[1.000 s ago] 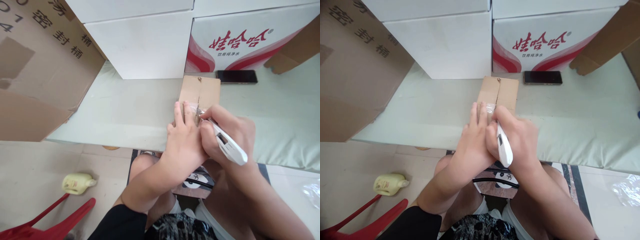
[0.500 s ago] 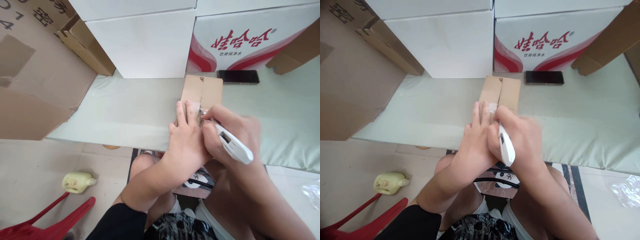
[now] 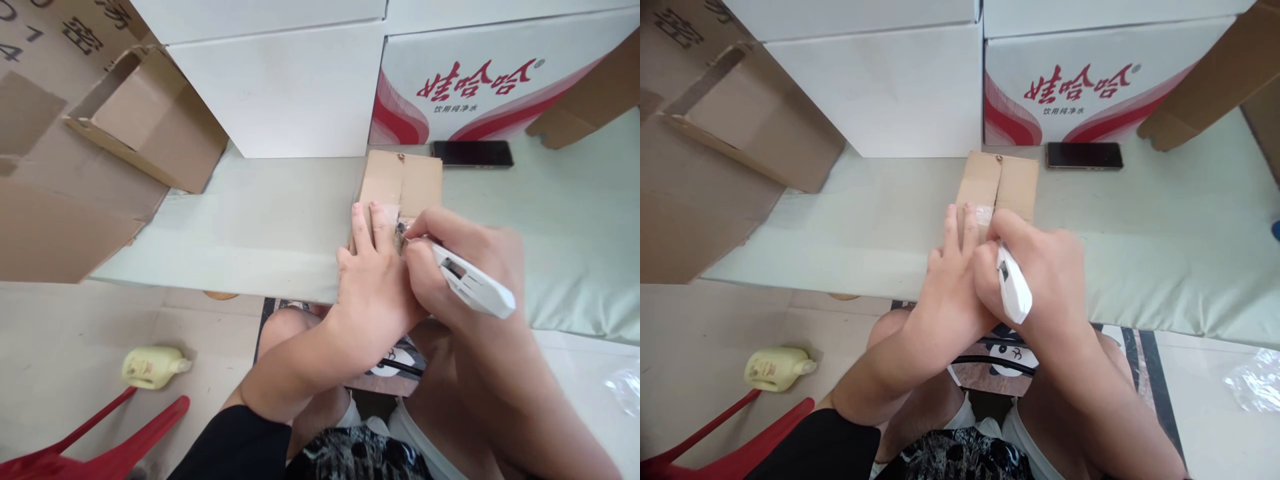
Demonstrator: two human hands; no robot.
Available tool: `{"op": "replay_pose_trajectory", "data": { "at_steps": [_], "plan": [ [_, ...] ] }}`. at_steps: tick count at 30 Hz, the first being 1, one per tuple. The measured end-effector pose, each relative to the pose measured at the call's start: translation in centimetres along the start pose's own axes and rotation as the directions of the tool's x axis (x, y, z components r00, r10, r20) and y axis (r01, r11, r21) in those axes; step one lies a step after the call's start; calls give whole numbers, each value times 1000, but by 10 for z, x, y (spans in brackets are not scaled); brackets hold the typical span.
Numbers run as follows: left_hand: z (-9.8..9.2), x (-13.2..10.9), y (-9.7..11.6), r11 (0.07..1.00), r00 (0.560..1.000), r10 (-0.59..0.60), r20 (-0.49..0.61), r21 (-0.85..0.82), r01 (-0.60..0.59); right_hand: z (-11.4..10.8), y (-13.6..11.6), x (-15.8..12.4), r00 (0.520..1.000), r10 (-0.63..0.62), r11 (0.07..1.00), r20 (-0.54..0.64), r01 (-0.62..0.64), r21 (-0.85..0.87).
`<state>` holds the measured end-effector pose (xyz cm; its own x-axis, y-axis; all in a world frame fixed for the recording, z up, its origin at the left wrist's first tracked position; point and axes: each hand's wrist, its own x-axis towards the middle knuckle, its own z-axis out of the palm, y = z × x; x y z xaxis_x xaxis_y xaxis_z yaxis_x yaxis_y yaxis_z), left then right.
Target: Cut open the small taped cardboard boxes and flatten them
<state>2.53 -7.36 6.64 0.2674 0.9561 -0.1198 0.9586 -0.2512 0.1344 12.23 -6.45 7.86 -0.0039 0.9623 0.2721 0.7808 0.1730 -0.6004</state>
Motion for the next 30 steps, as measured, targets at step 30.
{"op": "replay_pose_trajectory", "data": {
  "at_steps": [30],
  "plan": [
    [-1,0,0,999,1000,10,-5,-32,-10,-10,3,-1,998,29,998,53,-32,49]
  ]
}}
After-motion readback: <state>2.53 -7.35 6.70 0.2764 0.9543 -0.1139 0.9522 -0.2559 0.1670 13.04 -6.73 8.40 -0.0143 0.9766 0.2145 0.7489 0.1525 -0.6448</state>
